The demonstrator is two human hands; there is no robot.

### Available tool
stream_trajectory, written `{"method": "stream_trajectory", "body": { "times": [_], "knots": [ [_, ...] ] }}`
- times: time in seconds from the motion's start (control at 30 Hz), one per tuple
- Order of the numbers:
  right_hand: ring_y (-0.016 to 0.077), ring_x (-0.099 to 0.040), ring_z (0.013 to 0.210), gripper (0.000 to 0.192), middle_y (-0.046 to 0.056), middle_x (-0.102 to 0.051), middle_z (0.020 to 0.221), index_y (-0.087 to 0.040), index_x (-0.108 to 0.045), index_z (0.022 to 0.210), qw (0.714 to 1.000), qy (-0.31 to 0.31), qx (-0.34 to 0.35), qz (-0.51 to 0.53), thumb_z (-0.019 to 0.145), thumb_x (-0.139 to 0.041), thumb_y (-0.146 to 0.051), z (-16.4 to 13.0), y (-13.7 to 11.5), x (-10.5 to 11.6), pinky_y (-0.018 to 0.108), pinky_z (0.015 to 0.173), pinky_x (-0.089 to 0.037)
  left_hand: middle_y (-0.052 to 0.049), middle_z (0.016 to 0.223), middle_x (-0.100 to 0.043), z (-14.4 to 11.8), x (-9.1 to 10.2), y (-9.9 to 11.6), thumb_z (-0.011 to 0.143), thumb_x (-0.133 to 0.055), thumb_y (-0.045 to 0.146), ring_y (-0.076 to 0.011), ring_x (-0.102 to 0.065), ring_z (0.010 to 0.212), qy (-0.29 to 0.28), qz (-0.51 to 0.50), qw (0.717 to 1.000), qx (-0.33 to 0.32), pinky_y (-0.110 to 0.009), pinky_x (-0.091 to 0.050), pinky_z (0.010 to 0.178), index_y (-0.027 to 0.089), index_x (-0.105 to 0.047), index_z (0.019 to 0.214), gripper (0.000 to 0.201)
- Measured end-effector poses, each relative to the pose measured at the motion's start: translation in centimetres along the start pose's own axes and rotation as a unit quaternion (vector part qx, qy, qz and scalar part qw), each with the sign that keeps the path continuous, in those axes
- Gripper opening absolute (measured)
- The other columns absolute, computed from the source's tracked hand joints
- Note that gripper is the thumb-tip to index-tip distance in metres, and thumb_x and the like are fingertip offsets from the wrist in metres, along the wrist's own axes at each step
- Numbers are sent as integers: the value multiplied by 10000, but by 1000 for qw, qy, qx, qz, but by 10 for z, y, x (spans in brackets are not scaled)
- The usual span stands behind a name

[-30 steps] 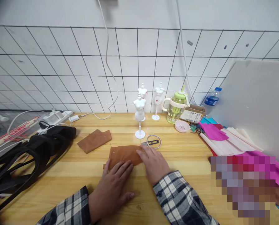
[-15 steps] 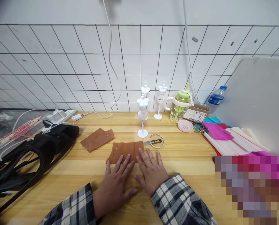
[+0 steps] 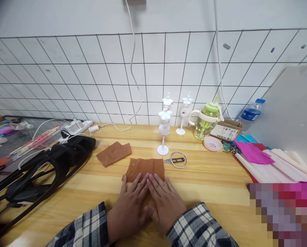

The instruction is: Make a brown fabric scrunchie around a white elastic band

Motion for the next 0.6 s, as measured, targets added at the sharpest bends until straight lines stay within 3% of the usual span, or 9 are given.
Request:
{"method": "stream_trajectory", "body": {
  "times": [0.1,0.23,0.37,0.6],
  "knots": [
    [272,-220,1419,676,73,-168,1549,-184,-94,1507,999,-34,-8,35,951,-312,-499,-3,3,-7,570,1148,-137,-85,1572,-150,-3,0,-3,906,-314,599,-341,-164,1433,15,2,1000,-8,-666,-73,1111,215,-104,1510,747],
    [284,-183,1430,657,39,-108,1555,-252,-127,1498,994,-81,-35,65,942,-235,-585,-3,7,-3,648,1119,-68,-134,1564,-161,-7,1,-16,891,-273,658,-318,-197,1430,17,23,999,-19,-598,-123,1132,186,-133,1507,789],
    [281,-160,1435,647,17,-109,1551,-292,-154,1486,987,-116,-74,86,931,-183,-622,-2,6,4,688,1086,12,-148,1553,-204,-9,9,-34,821,-315,743,-357,-216,1418,14,58,998,6,-609,-160,1109,258,-197,1496,839],
    [285,-141,1438,652,23,-76,1553,-305,-128,1487,985,-118,-85,96,924,-184,-630,-3,8,-1,691,1072,32,-190,1549,-152,-10,14,-44,833,-250,744,-372,-209,1417,-37,79,995,50,-686,-128,1073,187,-245,1485,858]
  ]
}}
Point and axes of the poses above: each hand's wrist, its own z-axis towards the middle knuckle, its own x-axis out of the back of the hand, y = z × x, the point moved 4 cm from there along z, towards the middle knuckle
